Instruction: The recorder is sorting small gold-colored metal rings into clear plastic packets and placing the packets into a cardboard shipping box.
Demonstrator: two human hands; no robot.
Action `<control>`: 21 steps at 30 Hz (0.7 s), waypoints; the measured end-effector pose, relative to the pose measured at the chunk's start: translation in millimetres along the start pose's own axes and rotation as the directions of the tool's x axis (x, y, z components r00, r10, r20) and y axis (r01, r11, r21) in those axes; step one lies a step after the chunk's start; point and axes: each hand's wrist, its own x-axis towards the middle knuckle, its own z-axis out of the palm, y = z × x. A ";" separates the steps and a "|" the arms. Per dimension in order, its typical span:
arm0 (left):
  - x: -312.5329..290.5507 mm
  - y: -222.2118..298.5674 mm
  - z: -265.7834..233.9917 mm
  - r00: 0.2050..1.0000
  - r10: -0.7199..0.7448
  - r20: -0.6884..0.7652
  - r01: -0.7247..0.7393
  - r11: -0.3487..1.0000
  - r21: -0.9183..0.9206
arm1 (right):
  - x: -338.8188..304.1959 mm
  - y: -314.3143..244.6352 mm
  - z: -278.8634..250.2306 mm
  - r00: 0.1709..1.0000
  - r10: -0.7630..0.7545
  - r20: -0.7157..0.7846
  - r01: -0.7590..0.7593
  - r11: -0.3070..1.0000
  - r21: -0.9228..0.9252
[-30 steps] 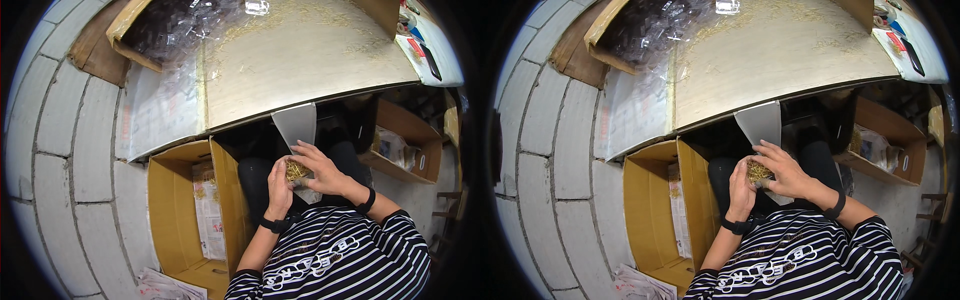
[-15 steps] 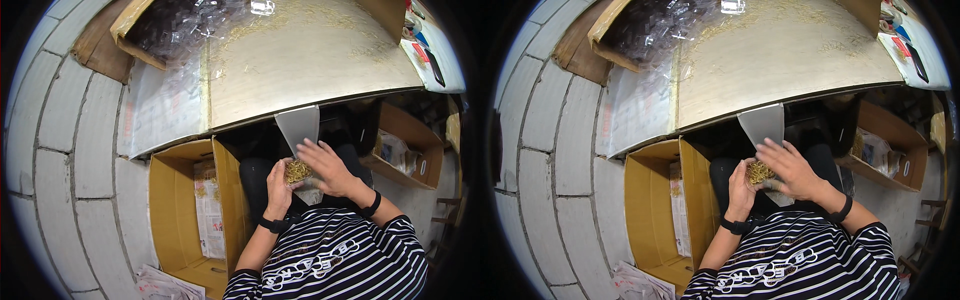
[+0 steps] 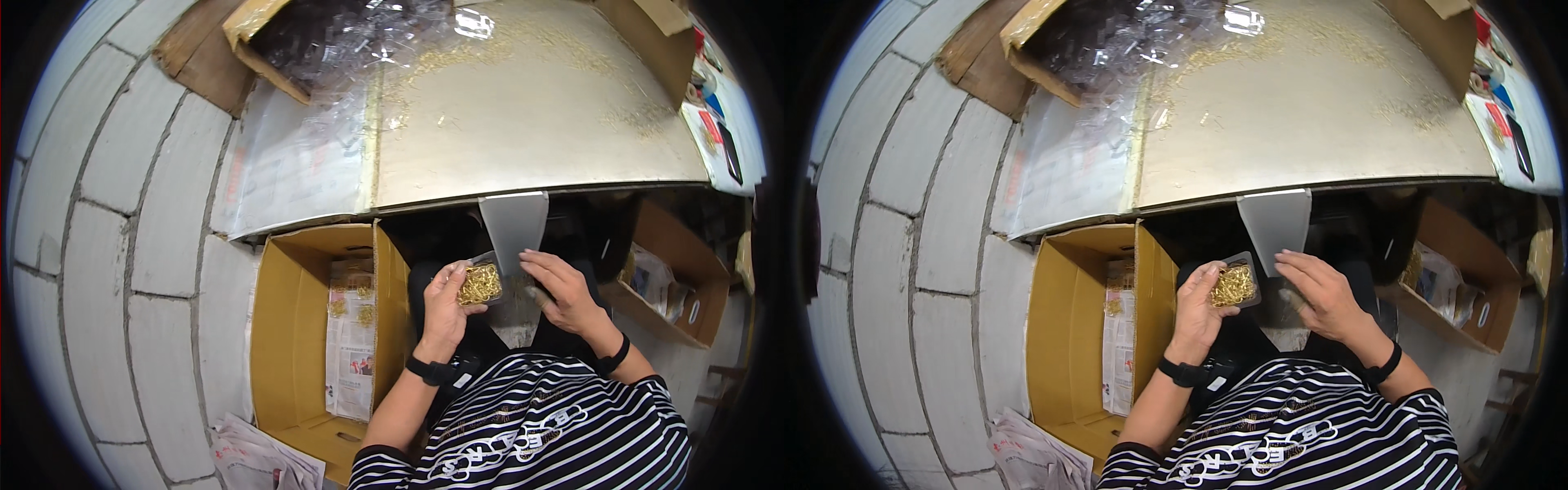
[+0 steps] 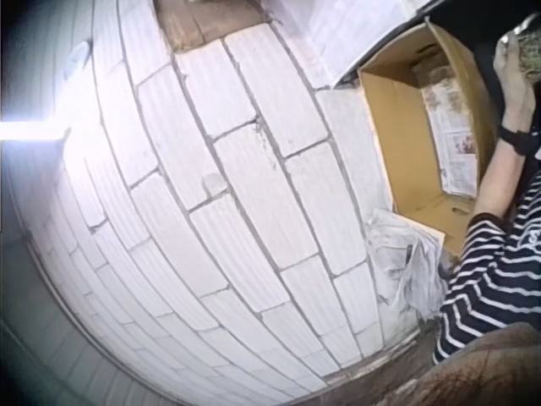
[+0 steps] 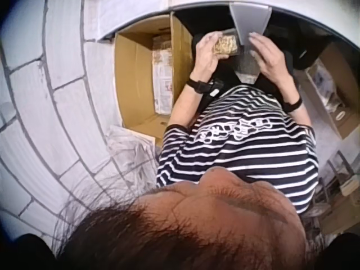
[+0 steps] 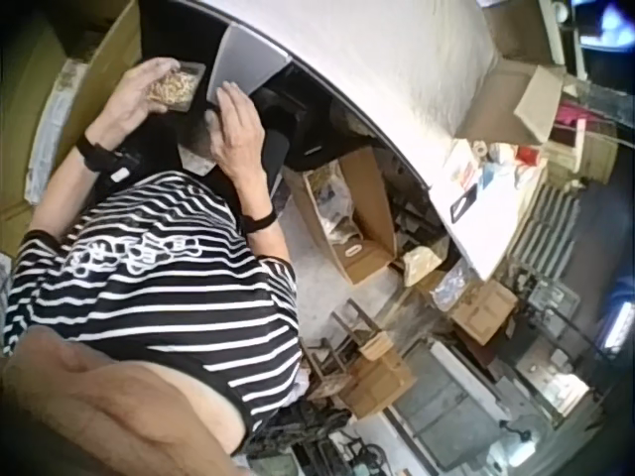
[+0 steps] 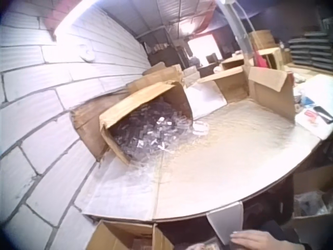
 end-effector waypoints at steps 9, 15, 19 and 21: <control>-19.0 109.1 -48.8 0.970 0.234 -0.071 -0.224 0.967 0.122 | -9.2 4.3 14.3 0.986 0.141 0.087 -0.145 0.989 0.035; -27.0 148.6 -160.0 0.837 0.465 -0.287 -0.389 0.876 0.284 | -5.9 4.5 10.5 0.961 0.230 0.151 -0.232 0.973 -0.008; -23.2 123.1 -265.5 0.781 0.432 -0.451 -0.437 0.894 0.100 | 0.2 5.1 20.1 0.937 0.276 0.213 -0.271 0.961 -0.056; -20.5 85.2 -319.9 0.755 0.243 -0.609 -0.319 0.948 -0.018 | 4.2 5.1 28.0 0.935 0.261 0.242 -0.245 0.965 -0.091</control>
